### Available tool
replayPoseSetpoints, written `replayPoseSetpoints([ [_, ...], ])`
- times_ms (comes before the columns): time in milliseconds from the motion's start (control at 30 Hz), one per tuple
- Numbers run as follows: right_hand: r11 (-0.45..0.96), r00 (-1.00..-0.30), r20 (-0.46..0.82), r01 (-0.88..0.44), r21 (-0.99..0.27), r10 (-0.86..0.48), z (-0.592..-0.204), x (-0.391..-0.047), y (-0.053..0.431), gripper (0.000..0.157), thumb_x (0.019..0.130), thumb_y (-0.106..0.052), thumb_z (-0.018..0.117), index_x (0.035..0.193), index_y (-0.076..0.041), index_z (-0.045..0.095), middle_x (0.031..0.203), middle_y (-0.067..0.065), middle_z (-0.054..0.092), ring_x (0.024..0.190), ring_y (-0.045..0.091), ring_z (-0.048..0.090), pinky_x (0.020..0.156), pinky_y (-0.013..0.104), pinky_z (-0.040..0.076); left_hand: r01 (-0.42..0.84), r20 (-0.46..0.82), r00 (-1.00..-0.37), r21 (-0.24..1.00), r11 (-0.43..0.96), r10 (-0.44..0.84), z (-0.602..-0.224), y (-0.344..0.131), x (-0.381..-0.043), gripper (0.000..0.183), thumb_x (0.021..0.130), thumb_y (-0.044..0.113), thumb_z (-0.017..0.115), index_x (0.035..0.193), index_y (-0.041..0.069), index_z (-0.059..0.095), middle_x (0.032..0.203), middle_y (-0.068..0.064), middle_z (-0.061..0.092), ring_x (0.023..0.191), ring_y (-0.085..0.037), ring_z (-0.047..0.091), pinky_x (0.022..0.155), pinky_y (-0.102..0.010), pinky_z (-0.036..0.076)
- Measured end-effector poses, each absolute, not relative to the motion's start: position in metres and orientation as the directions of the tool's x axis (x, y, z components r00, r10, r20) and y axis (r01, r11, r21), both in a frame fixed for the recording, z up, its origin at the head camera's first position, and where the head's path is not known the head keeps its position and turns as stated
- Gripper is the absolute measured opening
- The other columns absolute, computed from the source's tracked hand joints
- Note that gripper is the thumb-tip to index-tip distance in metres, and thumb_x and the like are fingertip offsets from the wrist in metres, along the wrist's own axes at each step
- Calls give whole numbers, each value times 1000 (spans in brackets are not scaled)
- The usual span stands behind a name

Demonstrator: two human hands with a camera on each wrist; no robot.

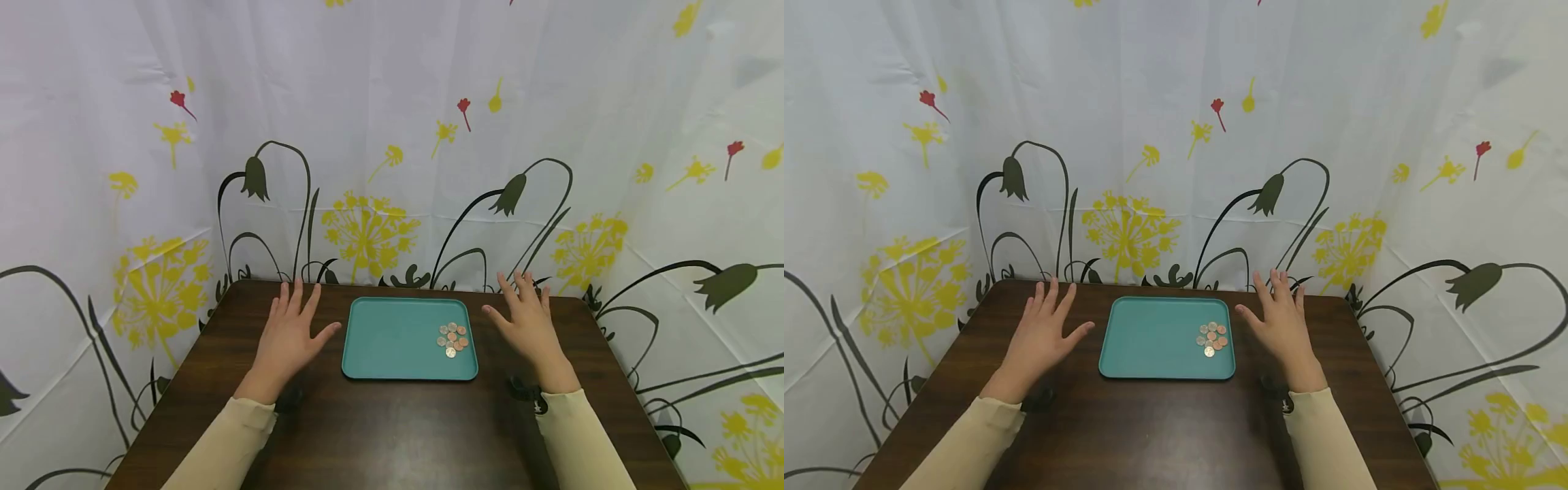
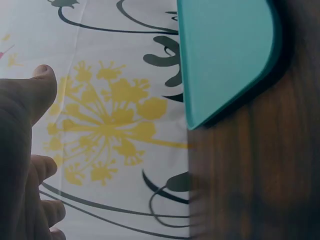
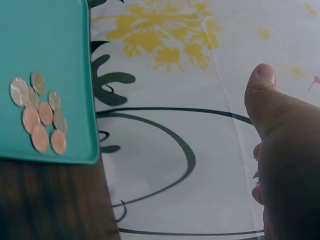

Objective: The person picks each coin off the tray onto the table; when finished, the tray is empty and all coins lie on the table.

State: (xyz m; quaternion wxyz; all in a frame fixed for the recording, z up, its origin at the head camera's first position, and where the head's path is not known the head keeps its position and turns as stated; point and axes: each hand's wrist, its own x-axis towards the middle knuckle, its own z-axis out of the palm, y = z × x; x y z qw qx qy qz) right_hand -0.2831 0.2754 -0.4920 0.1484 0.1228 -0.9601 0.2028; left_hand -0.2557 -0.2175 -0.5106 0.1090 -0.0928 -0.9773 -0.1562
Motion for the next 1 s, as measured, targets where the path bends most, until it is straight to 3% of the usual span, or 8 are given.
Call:
replayPoseSetpoints([
  [133, 870, -920, 350, -314, -381, -178, -509, -283, 264, 85, 106, -48, 71, 174, -15, 33, 177, 30, 26, 170, 49, 10, 132, 78, 2, 212, 210, -966, 305, 929, 151, -521, -213, -253, 107, 100, 85, 46, 178, 19, 15, 184, -23, 1, 170, -48, 0, 136, -70, 11],
  [367, 826, -927, 331, -321, -464, -175, -541, -283, 249, 79, 107, -44, 70, 172, -14, 37, 178, 26, 28, 170, 48, 8, 134, 75, 6, 210, 200, -971, 437, 875, 134, -536, -201, -249, 104, 103, 72, 60, 177, 13, 18, 182, -27, 8, 170, -50, 5, 135, -71, 13],
  [600, 782, -930, 338, -318, -536, -146, -573, -281, 238, 73, 102, -38, 78, 163, -9, 51, 166, 30, 45, 163, 53, 27, 128, 79, 22, 173, 102, -985, 556, 813, 140, -556, -185, -244, 112, 100, 74, 63, 177, 8, 13, 183, -24, 4, 170, -48, 3, 136, -69, 11],
  [767, 762, -956, 286, -232, -604, -64, -594, -280, 237, 67, 98, -39, 84, 156, -13, 60, 143, 22, 55, 134, 45, 47, 108, 64, 37, 116, -15, -986, 651, 750, 166, -565, -175, -242, 118, 99, 62, 75, 177, 7, 6, 184, -20, -3, 171, -46, -3, 136, -69, 6],
  [867, 709, -967, 252, -192, -678, -21, -605, -280, 237, 60, 99, -36, 84, 151, -13, 65, 124, 16, 54, 111, 34, 48, 93, 49, 40, 66, -83, -983, 680, 730, 165, -570, -172, -242, 121, 98, 63, 76, 177, 8, 2, 184, -18, -6, 171, -45, -6, 135, -70, 5],
  [1000, 605, -964, 264, -189, -774, 36, -618, -281, 234, 41, 100, -28, 83, 136, -9, 73, 106, 13, 55, 92, 25, 51, 79, 35, 43, 32, -111, -981, 714, 700, 159, -574, -169, -242, 124, 96, 61, 78, 177, 8, 1, 184, -19, -5, 170, -46, -6, 134, -72, 6],
])
